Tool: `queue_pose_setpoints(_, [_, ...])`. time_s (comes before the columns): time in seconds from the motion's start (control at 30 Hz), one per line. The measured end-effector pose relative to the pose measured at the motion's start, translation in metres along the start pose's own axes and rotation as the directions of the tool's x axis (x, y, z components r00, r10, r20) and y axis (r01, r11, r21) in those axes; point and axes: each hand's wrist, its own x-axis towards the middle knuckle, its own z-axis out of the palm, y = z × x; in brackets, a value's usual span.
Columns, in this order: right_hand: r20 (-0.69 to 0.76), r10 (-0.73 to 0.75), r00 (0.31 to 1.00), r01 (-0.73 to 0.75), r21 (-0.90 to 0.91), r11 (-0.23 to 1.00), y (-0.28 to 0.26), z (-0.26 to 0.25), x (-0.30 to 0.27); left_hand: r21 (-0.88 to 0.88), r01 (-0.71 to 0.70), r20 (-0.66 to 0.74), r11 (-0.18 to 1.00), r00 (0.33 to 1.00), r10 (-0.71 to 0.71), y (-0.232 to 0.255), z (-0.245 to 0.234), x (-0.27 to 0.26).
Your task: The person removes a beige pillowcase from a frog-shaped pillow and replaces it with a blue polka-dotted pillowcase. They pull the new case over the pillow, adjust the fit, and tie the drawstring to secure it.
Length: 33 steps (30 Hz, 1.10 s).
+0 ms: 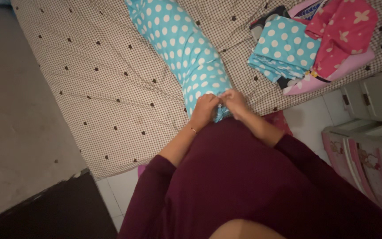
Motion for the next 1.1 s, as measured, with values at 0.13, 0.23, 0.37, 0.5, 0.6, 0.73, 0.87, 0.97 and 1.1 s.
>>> queue_pose_setpoints(0.13, [0.099, 0.044, 0.994, -0.065, 0.224, 0.972, 0.013, 0.003, 0.001, -0.146, 0.305, -0.023, 0.941, 0.950, -0.311, -0.009, 0.023, -0.006])
queue_pose_setpoints(0.23, [0.232, -0.023, 0.972, -0.036, 0.248, 0.968, 0.002, -0.009, -0.015, -0.220, 0.410, -0.078, 0.885, 0.897, -0.435, -0.012, 0.033, -0.012])
queue_pose_setpoints(0.37, [0.187, -0.164, 0.969, 0.168, -0.007, 0.986, -0.021, -0.005, -0.038, -0.188, 0.435, -0.084, 0.881, 0.886, -0.456, -0.013, 0.034, -0.011])
queue_pose_setpoints(0.5, [0.131, -0.338, 0.932, 0.359, -0.198, 0.912, -0.028, -0.004, -0.047, -0.006, 0.468, 0.039, 0.884, 0.883, -0.467, -0.015, 0.024, -0.003])
queue_pose_setpoints(0.6, [0.092, -0.517, 0.851, 0.511, -0.374, 0.774, -0.035, -0.006, -0.053, 0.255, 0.415, 0.151, 0.873, 0.875, -0.460, -0.014, 0.021, 0.001])
queue_pose_setpoints(0.73, [0.182, -0.594, 0.783, 0.613, -0.384, 0.691, -0.036, -0.008, -0.064, 0.253, 0.438, 0.277, 0.863, 0.822, -0.498, -0.031, 0.031, -0.016])
queue_pose_setpoints(0.87, [0.233, -0.560, 0.795, 0.606, -0.345, 0.717, -0.036, -0.011, -0.061, -0.111, 0.750, 0.477, 0.652, 0.616, -0.627, -0.052, 0.042, -0.028])
queue_pose_setpoints(0.97, [0.274, -0.462, 0.843, 0.518, -0.189, 0.834, -0.028, -0.013, -0.056, -0.187, 0.902, 0.617, 0.389, 0.416, -0.668, -0.044, 0.029, -0.025])
queue_pose_setpoints(1.1, [0.294, -0.411, 0.863, 0.436, -0.021, 0.900, -0.016, -0.015, -0.050, -0.186, 0.961, 0.692, 0.206, 0.276, -0.667, -0.035, 0.022, -0.021])
